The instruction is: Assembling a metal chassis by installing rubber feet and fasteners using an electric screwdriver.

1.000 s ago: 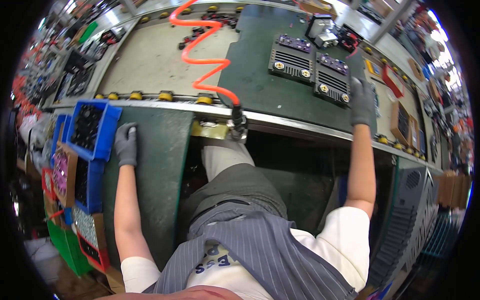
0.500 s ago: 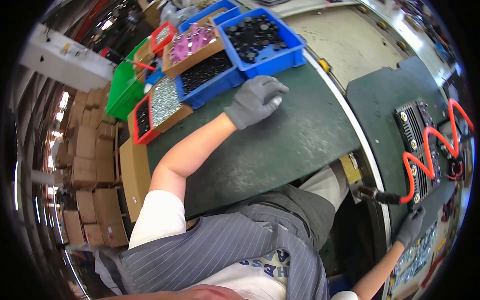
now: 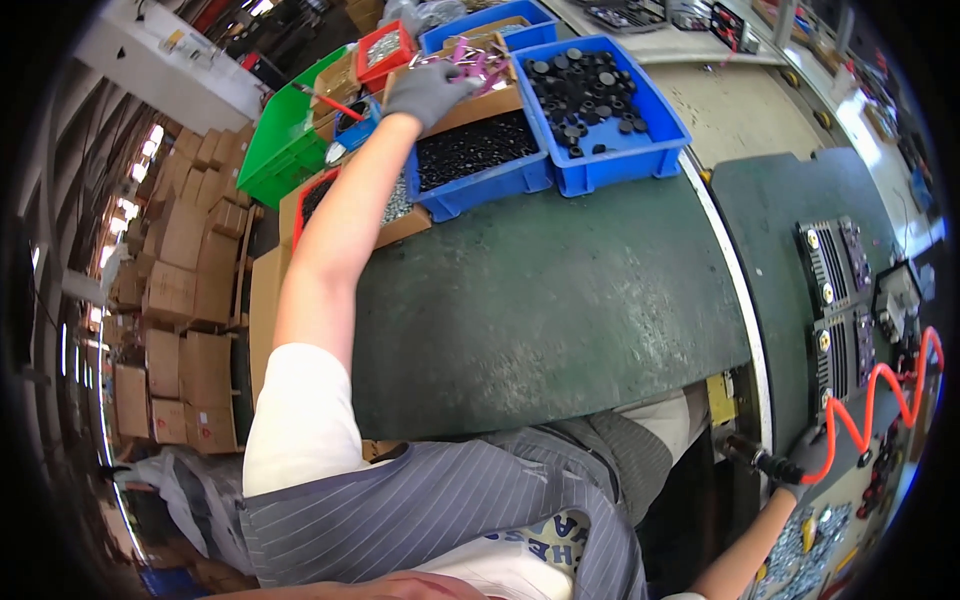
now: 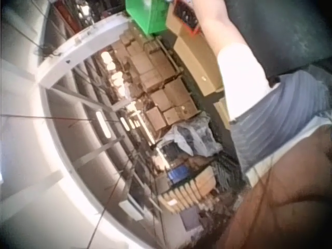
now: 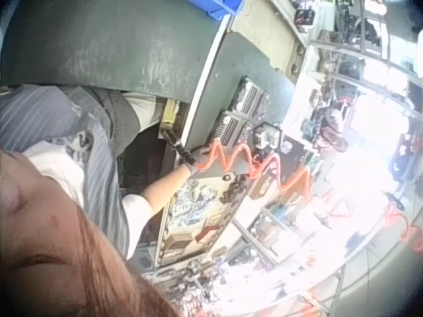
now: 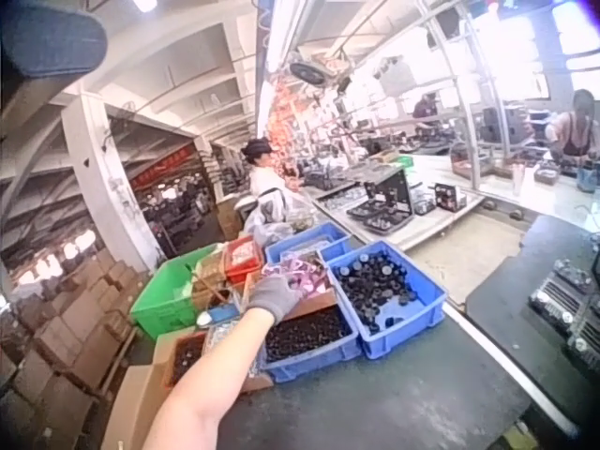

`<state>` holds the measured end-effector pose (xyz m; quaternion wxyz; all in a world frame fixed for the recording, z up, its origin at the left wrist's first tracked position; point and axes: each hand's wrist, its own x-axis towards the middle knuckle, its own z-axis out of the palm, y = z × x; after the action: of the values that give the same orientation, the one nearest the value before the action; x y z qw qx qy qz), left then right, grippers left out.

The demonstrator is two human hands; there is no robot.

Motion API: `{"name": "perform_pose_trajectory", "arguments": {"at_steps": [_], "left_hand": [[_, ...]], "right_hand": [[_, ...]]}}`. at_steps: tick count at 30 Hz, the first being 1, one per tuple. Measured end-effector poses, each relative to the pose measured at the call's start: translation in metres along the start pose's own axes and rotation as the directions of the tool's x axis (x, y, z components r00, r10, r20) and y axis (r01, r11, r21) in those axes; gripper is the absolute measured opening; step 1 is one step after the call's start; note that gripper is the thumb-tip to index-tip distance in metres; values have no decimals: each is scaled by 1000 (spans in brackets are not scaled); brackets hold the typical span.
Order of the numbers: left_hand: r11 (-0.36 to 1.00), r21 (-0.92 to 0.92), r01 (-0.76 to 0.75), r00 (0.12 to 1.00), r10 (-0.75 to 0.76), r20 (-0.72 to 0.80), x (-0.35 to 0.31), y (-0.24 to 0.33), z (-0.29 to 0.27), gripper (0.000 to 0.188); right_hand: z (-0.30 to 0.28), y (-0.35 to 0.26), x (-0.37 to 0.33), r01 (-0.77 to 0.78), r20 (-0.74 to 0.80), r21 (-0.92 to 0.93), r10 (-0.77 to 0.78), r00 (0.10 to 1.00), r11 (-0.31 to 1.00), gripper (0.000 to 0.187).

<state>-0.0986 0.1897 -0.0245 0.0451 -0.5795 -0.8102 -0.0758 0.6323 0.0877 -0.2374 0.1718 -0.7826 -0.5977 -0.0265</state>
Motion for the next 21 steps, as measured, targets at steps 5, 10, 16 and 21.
{"name": "perform_pose_trajectory", "arguments": {"at_steps": [5, 10, 16, 21], "left_hand": [[997, -2, 77, 996, -77, 54, 18, 22, 16, 64], [980, 35, 197, 978, -194, -79, 82, 39, 88, 34], [926, -261, 273, 823, -365, -435, 37, 23, 67, 29], [727, -649, -223, 932, -37, -361, -8, 69, 13, 31]], "right_hand": [[35, 45, 17, 312, -325, 97, -266, 907, 945, 48], [140, -133, 130, 581, -262, 394, -519, 814, 712, 46], [155, -272, 135, 597, -169, 607, -648, 743, 526, 44], [121, -253, 107, 414, -65, 661, -501, 863, 626, 42]]}}
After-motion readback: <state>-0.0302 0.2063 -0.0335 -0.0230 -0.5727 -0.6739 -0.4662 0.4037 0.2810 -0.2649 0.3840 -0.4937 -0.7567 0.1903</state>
